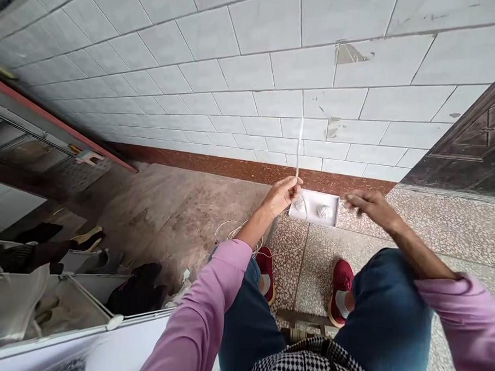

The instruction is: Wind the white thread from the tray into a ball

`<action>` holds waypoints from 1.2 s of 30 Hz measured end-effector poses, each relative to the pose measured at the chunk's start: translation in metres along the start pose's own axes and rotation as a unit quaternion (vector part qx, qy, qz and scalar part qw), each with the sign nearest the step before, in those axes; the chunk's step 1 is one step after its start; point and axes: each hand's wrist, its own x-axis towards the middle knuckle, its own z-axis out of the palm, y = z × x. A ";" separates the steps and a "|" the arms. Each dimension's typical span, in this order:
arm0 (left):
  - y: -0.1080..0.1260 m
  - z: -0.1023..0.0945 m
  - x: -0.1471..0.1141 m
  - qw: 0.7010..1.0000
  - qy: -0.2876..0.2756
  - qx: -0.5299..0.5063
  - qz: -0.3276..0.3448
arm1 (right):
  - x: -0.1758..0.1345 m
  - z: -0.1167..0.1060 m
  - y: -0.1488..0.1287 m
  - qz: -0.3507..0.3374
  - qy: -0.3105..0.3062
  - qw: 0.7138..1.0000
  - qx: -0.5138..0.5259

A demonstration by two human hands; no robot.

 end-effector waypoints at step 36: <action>-0.005 -0.021 -0.016 0.984 -0.059 0.067 -0.153 | 0.084 0.089 -0.008 -0.194 -0.025 0.974 -0.118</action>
